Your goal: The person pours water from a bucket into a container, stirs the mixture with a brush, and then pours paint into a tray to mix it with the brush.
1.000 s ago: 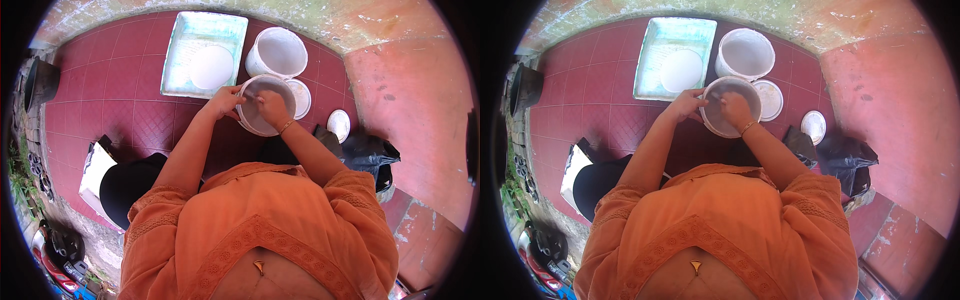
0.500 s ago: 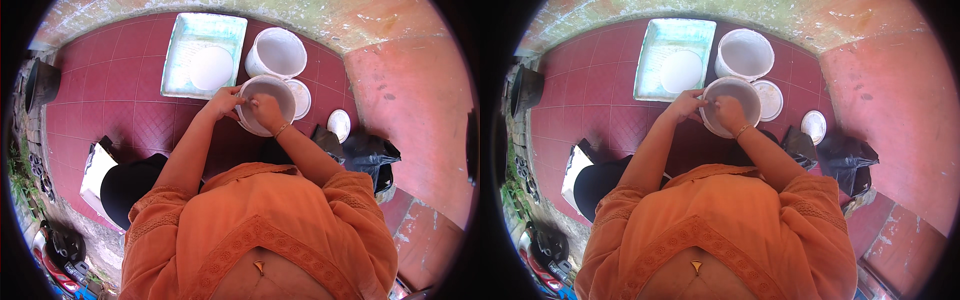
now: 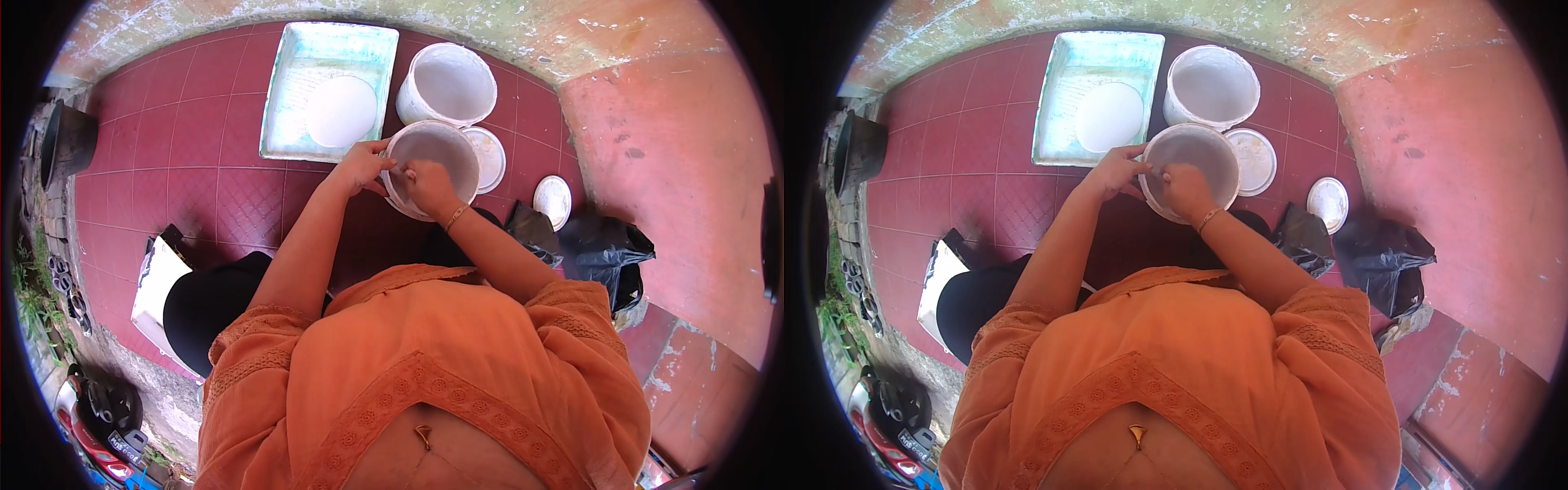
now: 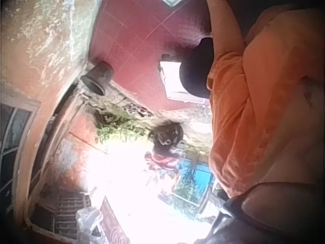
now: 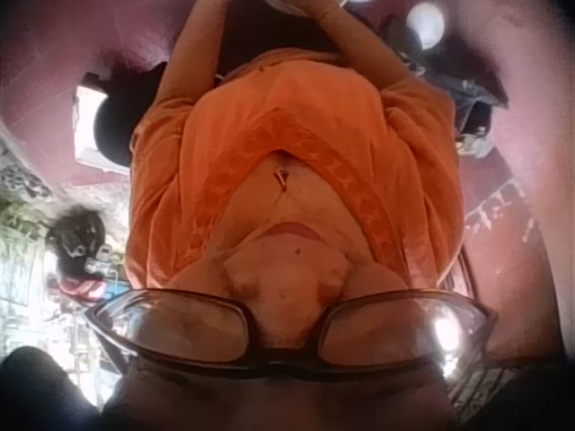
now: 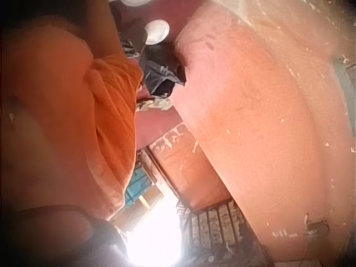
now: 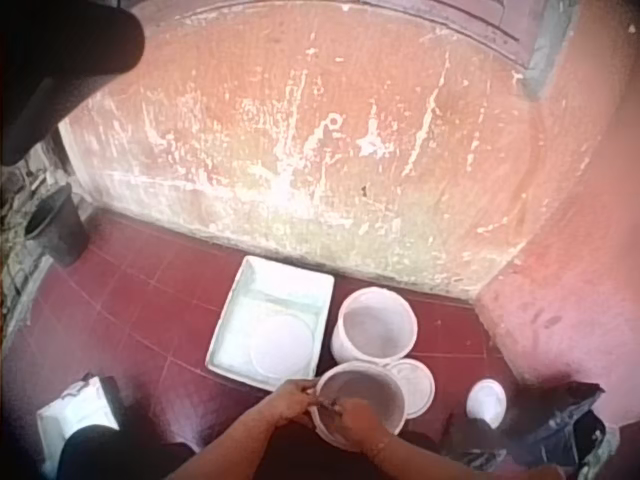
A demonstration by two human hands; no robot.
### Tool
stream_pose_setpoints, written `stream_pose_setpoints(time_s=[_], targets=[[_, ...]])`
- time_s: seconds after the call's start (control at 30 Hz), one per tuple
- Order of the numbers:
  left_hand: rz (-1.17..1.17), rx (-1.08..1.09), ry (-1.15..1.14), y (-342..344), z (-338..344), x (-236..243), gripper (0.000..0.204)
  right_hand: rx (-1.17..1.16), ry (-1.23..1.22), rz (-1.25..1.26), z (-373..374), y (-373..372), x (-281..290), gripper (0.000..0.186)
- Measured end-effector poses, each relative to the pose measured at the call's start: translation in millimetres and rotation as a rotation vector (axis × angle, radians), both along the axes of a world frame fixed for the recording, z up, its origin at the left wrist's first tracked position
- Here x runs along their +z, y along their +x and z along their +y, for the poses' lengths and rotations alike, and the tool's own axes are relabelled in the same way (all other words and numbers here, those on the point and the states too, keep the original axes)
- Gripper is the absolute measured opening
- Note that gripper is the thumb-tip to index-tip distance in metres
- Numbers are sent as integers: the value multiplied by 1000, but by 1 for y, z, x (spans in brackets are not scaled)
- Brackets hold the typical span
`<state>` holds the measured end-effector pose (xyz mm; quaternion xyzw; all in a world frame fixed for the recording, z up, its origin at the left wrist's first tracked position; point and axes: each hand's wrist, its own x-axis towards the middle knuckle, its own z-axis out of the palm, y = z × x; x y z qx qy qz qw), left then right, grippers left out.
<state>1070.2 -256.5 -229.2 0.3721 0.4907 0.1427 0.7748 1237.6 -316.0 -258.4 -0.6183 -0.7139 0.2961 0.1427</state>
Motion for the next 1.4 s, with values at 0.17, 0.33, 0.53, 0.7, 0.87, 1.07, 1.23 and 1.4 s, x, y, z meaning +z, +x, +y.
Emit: stream_pose_setpoints(time_s=[0.17,0.33,0.53,0.7,0.87,1.07,1.23,1.4], targets=[[-13,7,-14,0,-1,-4,50,41,190,-197,24,33,5,17],[-10,19,-22,0,-2,-2,50,153,-129,-339,3,31,9,18],[0,20,-37,0,0,-1,47,67,8,8,4,3,7,19],[-32,15,-9,-2,-2,-4,50,31,184,-150,26,33,9,19],[-31,8,-8,-1,-1,-7,49,108,-195,-354,5,28,14,18],[-26,-7,-7,1,2,-2,50,-59,118,89,1,1,-3,16],[-20,6,-5,-1,0,-3,49,-23,220,-119,23,36,7,18],[1,4,-17,1,1,-4,49,106,-92,-315,0,33,8,20]])
